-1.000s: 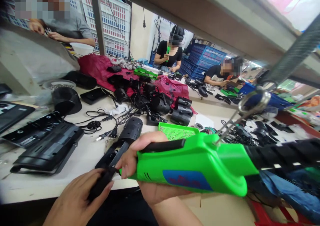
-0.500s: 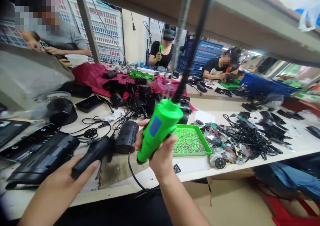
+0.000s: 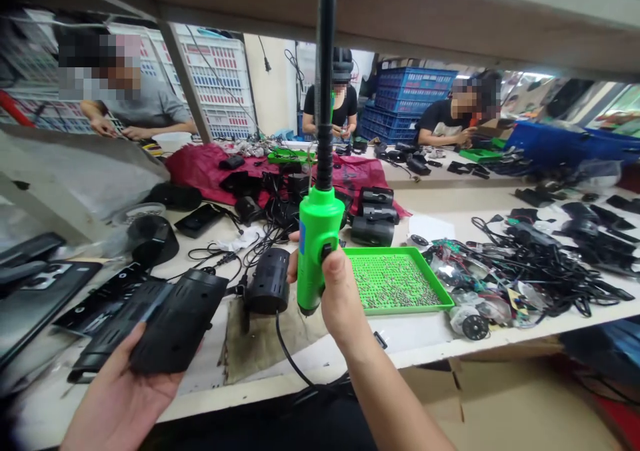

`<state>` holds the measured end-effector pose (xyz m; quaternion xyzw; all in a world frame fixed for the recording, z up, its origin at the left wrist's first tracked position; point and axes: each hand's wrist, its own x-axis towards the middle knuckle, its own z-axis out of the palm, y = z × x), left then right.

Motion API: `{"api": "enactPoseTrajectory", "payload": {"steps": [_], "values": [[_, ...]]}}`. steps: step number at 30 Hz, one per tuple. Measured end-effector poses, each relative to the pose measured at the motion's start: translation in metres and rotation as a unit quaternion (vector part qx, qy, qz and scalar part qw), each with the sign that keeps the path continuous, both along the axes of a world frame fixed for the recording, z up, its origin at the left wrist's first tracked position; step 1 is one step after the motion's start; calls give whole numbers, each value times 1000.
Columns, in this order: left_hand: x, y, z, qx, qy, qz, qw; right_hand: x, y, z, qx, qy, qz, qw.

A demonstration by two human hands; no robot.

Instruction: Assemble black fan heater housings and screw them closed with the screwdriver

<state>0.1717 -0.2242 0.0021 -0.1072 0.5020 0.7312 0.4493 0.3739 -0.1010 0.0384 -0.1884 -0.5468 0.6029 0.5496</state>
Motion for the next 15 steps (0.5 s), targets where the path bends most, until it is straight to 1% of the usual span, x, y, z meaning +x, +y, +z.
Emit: {"api": "enactPoseTrajectory", "payload": {"steps": [4, 10, 12, 15], "values": [[2, -2, -1, 30, -8, -2, 1000, 1, -1, 1, 8, -1, 0, 1000], [11, -7, 1, 25, -7, -12, 1000, 2, -3, 2, 13, -10, -3, 1000], [11, -10, -1, 30, -8, -13, 999, 2, -4, 1, 11, -11, -9, 1000], [6, -14, -10, 48, -64, -4, 997, 1, -5, 1, 5, -14, -23, 1000]]}}
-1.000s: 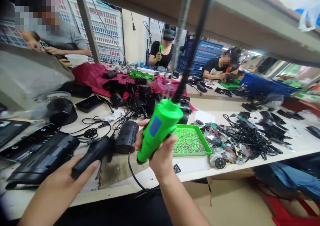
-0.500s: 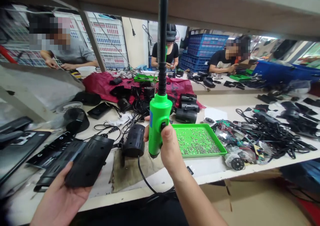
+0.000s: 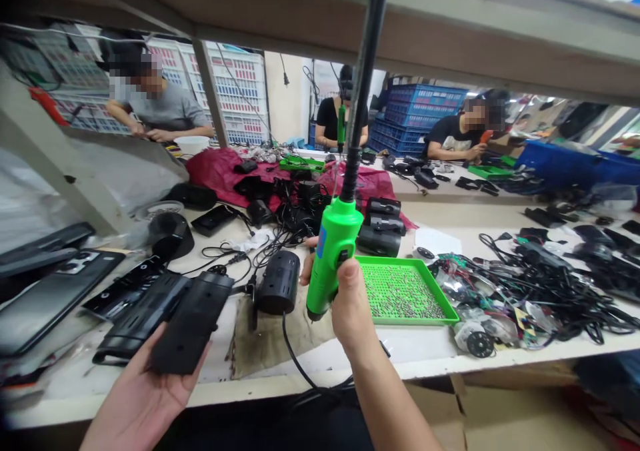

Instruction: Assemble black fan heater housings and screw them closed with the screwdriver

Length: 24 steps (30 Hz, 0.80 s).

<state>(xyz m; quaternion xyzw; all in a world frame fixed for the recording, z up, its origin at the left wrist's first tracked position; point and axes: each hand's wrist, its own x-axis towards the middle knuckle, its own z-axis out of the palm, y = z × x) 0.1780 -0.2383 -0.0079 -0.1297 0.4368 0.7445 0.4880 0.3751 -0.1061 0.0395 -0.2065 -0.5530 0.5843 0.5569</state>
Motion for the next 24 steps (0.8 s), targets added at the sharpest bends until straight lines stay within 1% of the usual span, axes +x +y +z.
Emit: {"api": "enactPoseTrajectory", "payload": {"steps": [2, 3, 4, 5, 6, 7, 8, 9, 10, 12, 13, 17, 19, 23, 24], "values": [[-2, -3, -8, 12, -13, -8, 1000, 0, -1, 0, 0, -3, -1, 1000], [-2, -5, -11, 18, 20, -28, 999, 0, -2, 0, 1, -4, 0, 1000], [-2, -7, -14, 21, 108, -52, 993, 0, -3, 0, 0, -5, 1, 1000], [0, -10, -17, 22, 231, -76, 970, 0, -4, 1, -2, -6, 2, 1000], [1, -13, -20, 17, 359, -92, 928, 0, -5, 1, -4, -5, 0, 1000], [2, -18, -22, 13, 488, -98, 867, 0, -5, 2, -6, -5, -3, 1000], [4, -23, -25, 13, 606, -93, 790, 0, -6, 2, -6, -3, -7, 1000], [5, -28, -28, 16, 700, -79, 710, 0, -6, 3, -5, -2, -11, 1000], [5, -34, -31, 26, 768, -61, 637, 0, -7, 3, -5, -3, -15, 1000], [4, -47, -37, 43, 856, -32, 514, -1, -7, 4, -9, -8, -21, 1000], [3, -53, -41, 44, 879, -23, 475, 0, -8, 5, -14, -11, -21, 1000], [-5, -77, -49, 4, 905, -17, 424, 0, -9, 5, -32, -19, -12, 999], [-5, -89, -49, -19, 912, -7, 409, 0, -8, 4, -34, -20, -6, 999], [2, -102, -46, -41, 906, 14, 421, -1, -5, 3, -25, -22, 17, 999], [5, -104, -45, -42, 907, 18, 419, -1, -6, 3, -26, -24, 22, 999]]}}
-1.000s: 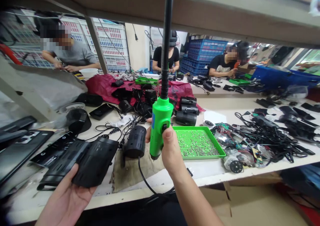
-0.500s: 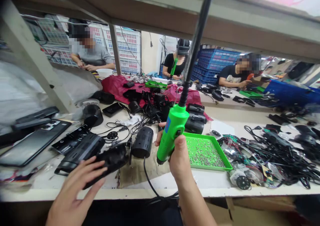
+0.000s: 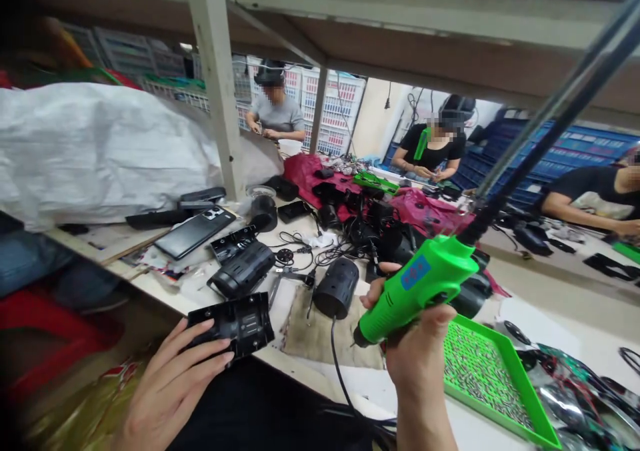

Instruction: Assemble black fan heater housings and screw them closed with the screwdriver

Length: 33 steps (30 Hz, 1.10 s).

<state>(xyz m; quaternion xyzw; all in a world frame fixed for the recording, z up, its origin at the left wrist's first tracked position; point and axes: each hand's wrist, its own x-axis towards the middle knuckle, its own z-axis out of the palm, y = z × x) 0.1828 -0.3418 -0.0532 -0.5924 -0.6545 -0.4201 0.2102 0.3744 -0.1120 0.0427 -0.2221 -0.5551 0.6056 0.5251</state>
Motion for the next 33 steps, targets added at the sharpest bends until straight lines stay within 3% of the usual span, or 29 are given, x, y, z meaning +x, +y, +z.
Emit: {"api": "enactPoseTrajectory", "payload": {"steps": [3, 5, 6, 7, 8, 10, 13, 16, 20, 22, 25, 29, 33], "values": [[6, 3, 3, 6, 9, -28, 1000, 1, -4, 1, -10, -2, 0, 1000], [9, 13, 7, 25, -92, -18, 995, 2, -7, 2, -11, 2, -7, 1000], [9, 20, 10, 43, -191, 10, 981, 3, -8, 3, -7, 5, -9, 1000], [9, 28, 15, 61, -320, 43, 945, 3, -8, 3, -4, 9, -11, 1000], [8, 38, 21, 72, -451, 77, 886, 4, -8, 2, 0, 13, -13, 1000], [6, 59, 33, 45, -664, 65, 743, 5, -7, 1, 5, 19, -16, 1000], [-1, 86, 45, -74, -741, 11, 668, 8, -6, -1, 9, 24, -18, 1000], [-11, 100, 42, -80, -762, 8, 643, 10, -3, -2, 9, 27, -25, 999], [-23, 107, 35, -78, -741, 28, 666, 9, 0, -1, 11, 35, -33, 999], [-24, 108, 39, -97, -767, 23, 634, 8, 2, -1, 10, 35, -27, 999], [-22, 108, 46, -41, -808, 18, 588, 7, 4, -2, 9, 40, -19, 999], [-17, 103, 50, -22, -814, 26, 580, 7, 7, -3, 19, 42, -11, 999], [-12, 93, 53, 1, -826, -24, 563, 5, 10, -4, 29, 35, -9, 999]]}}
